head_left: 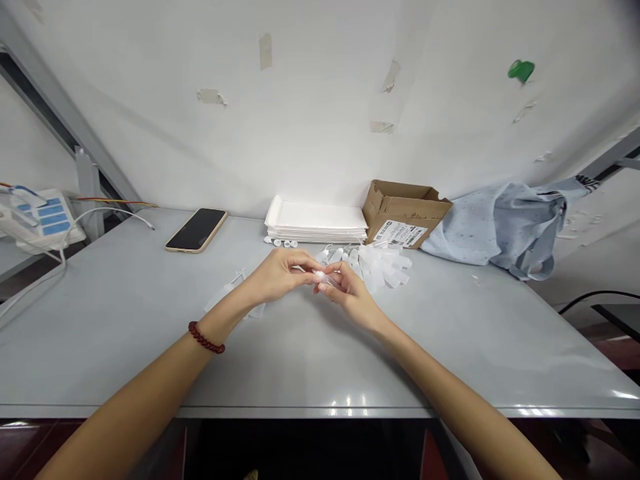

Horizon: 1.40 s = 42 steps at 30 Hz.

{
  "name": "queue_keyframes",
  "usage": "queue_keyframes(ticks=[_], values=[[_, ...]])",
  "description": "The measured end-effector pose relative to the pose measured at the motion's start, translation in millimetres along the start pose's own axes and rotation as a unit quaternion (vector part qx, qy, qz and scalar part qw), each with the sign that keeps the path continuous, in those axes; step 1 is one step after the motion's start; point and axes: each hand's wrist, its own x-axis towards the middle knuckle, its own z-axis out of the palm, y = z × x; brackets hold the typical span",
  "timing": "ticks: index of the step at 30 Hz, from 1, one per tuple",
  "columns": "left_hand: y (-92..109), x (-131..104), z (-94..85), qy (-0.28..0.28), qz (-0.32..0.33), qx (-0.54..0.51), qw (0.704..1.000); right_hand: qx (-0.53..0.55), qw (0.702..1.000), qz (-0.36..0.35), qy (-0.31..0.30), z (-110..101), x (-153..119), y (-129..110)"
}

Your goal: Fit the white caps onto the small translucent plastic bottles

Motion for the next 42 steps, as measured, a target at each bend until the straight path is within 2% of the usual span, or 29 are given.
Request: queue_keyframes(ticks=[2,4,6,8,12,16,18,21,24,27,30,34,38,42], values=[[1,0,-0.7,-0.010,0.005,-0.010,1.000,0.048,0.999,0.015,-0.020,0,0,-2],[2,0,-0.8,-0.021,-0.001,-0.025,0.999,0.044,0.999,0.009,-0.017,0,0,-3],[4,0,-0.2,-0.025,-0.025,-0.044,0.998,-0.007,1.000,-0.017,0.008,2,-1,-4],[5,0,0.9,-0.010,-0.058,-0.055,0.997,-0.101,0.993,-0.050,0.046,4,-3,-3],[5,0,2.9,0.011,-0.097,-0.021,0.995,-0.273,0.946,-0.149,0.088,6,-3,5],[8,-1,3.6,-0.020,-0.115,0.014,0.993,-0.328,0.912,-0.227,0.097,6,-2,11],[10,-2,3.1,-0.038,-0.112,0.019,0.993,-0.320,0.919,-0.212,0.091,6,-3,10],[9,-2,1.4,-0.055,-0.088,0.027,0.994,-0.274,0.949,-0.134,0.074,5,-4,5],[5,-2,0.1,-0.056,-0.059,0.051,0.995,-0.206,0.975,-0.059,0.056,4,-4,0],[2,-2,0.1,-0.052,-0.041,0.070,0.995,-0.129,0.990,-0.031,0.039,2,-3,-1],[2,-2,1.2,-0.041,-0.046,0.081,0.995,-0.148,0.987,-0.039,0.050,2,-2,0],[1,-1,2.6,-0.026,-0.072,0.117,0.990,-0.256,0.959,-0.102,0.074,3,-2,4],[2,-1,2.9,-0.039,-0.082,0.109,0.990,-0.300,0.938,-0.159,0.072,4,-1,10],[6,-1,2.2,-0.051,-0.087,0.092,0.991,-0.295,0.940,-0.151,0.080,4,-1,11]])
